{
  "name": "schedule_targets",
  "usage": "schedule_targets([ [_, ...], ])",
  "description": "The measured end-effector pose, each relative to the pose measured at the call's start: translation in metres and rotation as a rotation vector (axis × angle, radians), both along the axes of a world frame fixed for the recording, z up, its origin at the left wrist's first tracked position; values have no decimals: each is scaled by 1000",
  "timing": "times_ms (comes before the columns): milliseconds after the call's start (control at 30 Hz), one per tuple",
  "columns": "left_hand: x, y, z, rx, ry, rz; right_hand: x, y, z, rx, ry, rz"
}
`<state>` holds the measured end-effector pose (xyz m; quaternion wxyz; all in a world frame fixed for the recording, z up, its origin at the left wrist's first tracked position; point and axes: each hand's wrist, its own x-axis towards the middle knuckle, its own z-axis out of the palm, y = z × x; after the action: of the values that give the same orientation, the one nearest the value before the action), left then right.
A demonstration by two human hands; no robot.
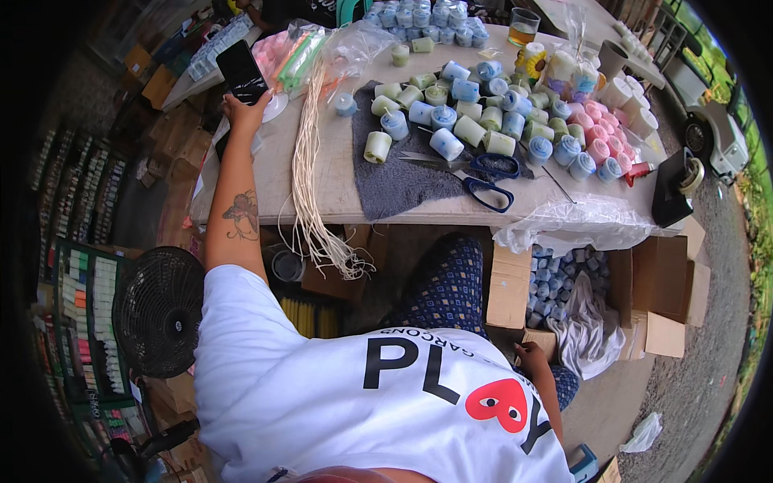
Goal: The person sits at a table and repeatedly picks up small cylindrical craft items, wraps string around them, and secures them with a knot. They use scissors to cut the string and place the finished items into a cardboard box.
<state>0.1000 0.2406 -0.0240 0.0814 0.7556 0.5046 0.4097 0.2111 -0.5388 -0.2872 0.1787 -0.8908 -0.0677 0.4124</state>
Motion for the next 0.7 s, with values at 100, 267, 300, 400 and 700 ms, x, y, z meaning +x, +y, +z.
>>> schedule_targets([
  [100,-18,-53,6,-139,37,-212,-3,-6,-4,72,-5,-29],
  [267,-57,-133,-19,22,178,-303,-4,-21,-19,90,-30,-56],
  [300,-63,-143,-26,91,218,-297,-6,-23,-21,98,-22,-73],
  [400,-73,-153,-47,225,246,-296,-9,-38,-29,128,-13,-120],
  [700,-73,-157,-58,350,-54,-212,-5,-30,-22,142,-99,-72],
])
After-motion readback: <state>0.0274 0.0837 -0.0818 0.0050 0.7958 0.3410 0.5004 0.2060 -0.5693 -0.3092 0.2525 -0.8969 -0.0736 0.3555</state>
